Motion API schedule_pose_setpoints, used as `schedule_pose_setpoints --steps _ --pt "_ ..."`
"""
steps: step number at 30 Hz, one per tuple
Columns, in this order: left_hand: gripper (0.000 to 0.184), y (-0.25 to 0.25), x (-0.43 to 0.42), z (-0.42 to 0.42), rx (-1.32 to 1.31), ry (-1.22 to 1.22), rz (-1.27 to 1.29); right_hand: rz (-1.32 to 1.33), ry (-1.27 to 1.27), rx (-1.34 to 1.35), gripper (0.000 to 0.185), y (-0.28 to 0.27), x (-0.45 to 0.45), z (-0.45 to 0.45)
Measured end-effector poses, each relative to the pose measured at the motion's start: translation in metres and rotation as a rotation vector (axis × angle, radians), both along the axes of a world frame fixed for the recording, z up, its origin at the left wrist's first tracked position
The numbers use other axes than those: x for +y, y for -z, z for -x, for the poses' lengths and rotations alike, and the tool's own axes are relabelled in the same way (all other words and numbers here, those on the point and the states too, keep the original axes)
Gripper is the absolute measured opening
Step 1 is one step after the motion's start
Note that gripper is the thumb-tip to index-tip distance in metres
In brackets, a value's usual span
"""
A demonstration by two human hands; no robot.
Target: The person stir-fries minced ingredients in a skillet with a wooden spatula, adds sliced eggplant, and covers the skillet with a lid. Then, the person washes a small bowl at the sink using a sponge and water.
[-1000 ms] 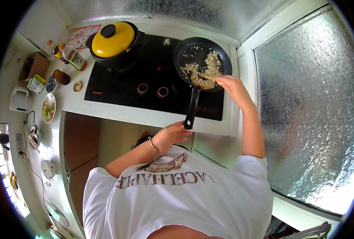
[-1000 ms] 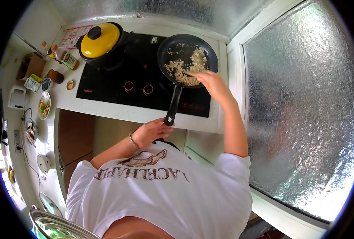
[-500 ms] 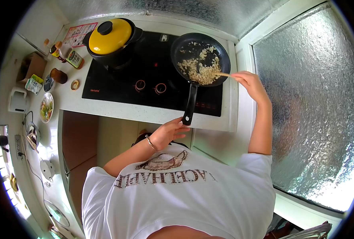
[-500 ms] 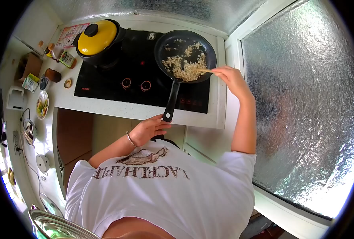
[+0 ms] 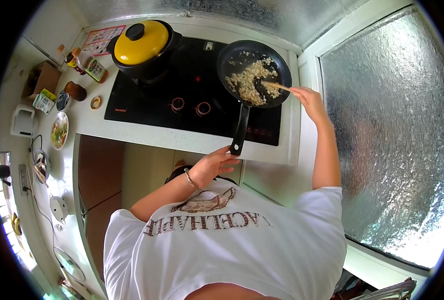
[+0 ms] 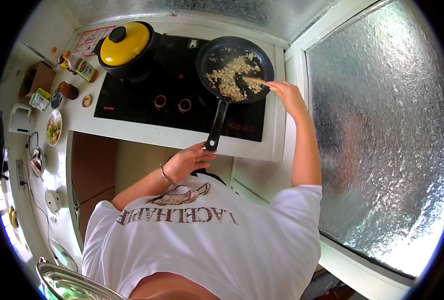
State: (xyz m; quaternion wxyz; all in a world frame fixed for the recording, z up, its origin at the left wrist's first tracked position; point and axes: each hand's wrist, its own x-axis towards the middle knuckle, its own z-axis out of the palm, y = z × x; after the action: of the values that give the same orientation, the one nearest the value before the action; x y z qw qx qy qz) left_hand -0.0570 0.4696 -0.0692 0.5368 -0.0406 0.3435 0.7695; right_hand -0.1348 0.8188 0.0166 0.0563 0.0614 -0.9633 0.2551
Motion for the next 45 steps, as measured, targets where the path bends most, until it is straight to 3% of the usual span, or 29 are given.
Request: schedule_pose_setpoints --steps 4,9,11,16,19,21,26,29,30,32,38,40,42,45 --pt "0.055 -0.003 -0.001 0.000 0.020 0.007 0.010 0.063 -0.037 -0.128 0.018 -0.042 0.004 -0.017" --pt "0.056 0.003 0.002 -0.003 0.007 -0.009 0.014 0.016 0.017 -0.230 0.018 -0.025 0.007 0.006" --pt "0.057 0.002 0.002 -0.003 0.010 -0.009 0.018 0.118 -0.053 0.018 0.018 -0.003 0.014 0.018" --pt "0.058 -0.003 -0.002 -0.003 0.046 -0.007 0.008 0.080 0.127 -0.043 0.018 0.002 0.038 0.017" --pt "0.057 -0.003 0.000 -0.005 0.043 -0.004 0.011 0.092 0.142 0.030 0.018 0.033 0.034 0.027" --pt "0.057 -0.002 0.000 -0.006 0.053 -0.006 0.012 0.162 0.099 0.226 0.018 0.052 0.014 0.038" --pt "0.057 0.001 -0.001 -0.005 0.050 -0.007 0.007 0.113 0.008 0.146 0.017 0.002 -0.033 0.024" --pt "0.057 0.001 -0.002 -0.004 0.048 -0.017 0.000 0.159 0.074 -0.095 0.016 -0.038 -0.043 -0.004" --pt "0.057 -0.001 -0.002 -0.004 0.043 -0.018 0.003 0.157 0.070 -0.095 0.016 -0.036 -0.044 -0.002" --pt "0.058 0.000 -0.002 -0.005 0.034 -0.022 0.009 0.021 -0.183 -0.051 0.017 -0.025 -0.048 -0.001" --pt "0.061 0.004 -0.004 -0.004 0.052 -0.008 -0.002 0.122 0.014 0.016 0.017 -0.026 -0.053 0.010" --pt "0.061 0.003 -0.005 -0.005 0.036 -0.012 0.001 0.199 -0.045 -0.185 0.017 -0.033 -0.055 0.003" --pt "0.061 0.003 -0.005 -0.004 0.042 -0.008 -0.006 0.072 -0.178 -0.124 0.017 -0.018 -0.056 0.012" --pt "0.063 0.003 -0.005 -0.006 0.053 -0.001 0.006 0.140 -0.009 0.003 0.018 -0.011 -0.058 0.033"
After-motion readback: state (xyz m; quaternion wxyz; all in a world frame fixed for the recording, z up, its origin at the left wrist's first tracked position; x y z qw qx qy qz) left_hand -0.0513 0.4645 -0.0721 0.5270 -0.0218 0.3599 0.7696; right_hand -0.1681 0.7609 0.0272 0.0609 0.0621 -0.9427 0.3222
